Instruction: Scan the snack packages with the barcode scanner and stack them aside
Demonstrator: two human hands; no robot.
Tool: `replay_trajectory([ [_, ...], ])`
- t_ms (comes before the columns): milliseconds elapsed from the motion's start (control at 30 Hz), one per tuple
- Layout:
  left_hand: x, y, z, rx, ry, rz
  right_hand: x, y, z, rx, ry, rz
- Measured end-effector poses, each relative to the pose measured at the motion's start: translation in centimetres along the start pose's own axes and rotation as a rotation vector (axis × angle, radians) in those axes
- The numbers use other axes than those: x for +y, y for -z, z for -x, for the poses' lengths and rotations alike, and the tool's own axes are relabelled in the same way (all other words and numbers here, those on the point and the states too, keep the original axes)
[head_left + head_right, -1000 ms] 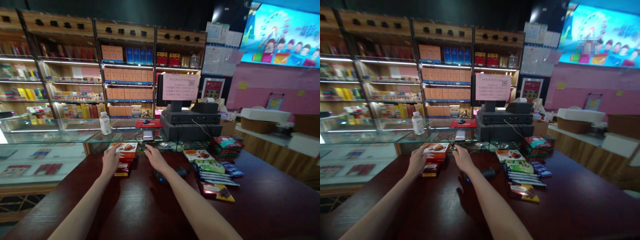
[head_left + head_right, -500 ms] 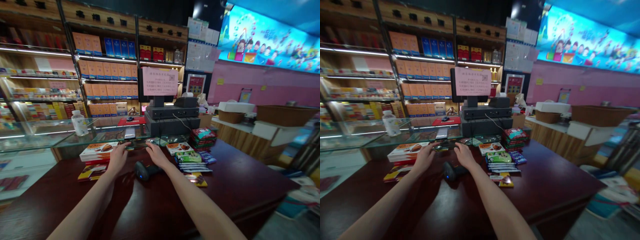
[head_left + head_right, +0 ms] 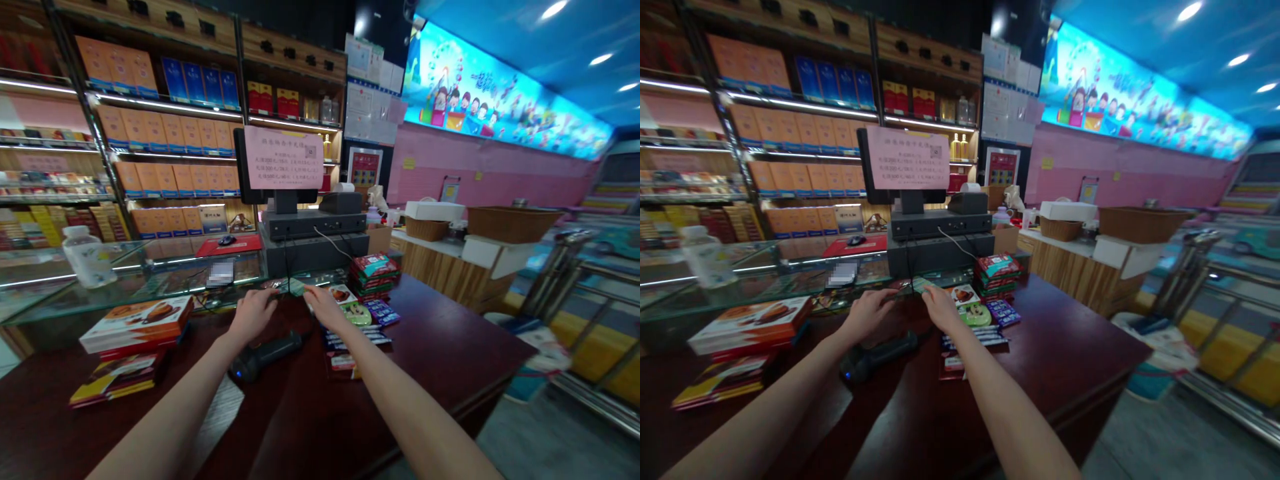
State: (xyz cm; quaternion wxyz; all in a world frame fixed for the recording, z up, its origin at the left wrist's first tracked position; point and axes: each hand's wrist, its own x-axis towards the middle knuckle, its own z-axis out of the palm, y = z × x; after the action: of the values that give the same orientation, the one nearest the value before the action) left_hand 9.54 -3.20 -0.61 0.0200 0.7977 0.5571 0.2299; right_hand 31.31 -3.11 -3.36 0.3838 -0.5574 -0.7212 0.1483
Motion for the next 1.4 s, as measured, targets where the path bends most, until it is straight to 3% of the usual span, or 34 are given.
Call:
replay_trajectory([
  [333,2.9,-4.8,-3.6,-0.207,-0.013,-0.037,4.1,4.0,-0.2,-0.095,-0.186,0.328],
  [600,3.8,-7.4,-5.7,-0.349,0.052,-0.007,4.1,4.2,0.0,-0.191,-0.21,0.487],
  [967,3.7,-6.7,-5.5,-0.426,0.138,-0.062,1.4,2.8,-0.1,-0.281,-0.13,0.541],
  [1400,1.6,-5.0,-4.7,-0.369,0.169,-0.197,-0.3,1.1,-0.6,-0.394,-0.066,0.452],
])
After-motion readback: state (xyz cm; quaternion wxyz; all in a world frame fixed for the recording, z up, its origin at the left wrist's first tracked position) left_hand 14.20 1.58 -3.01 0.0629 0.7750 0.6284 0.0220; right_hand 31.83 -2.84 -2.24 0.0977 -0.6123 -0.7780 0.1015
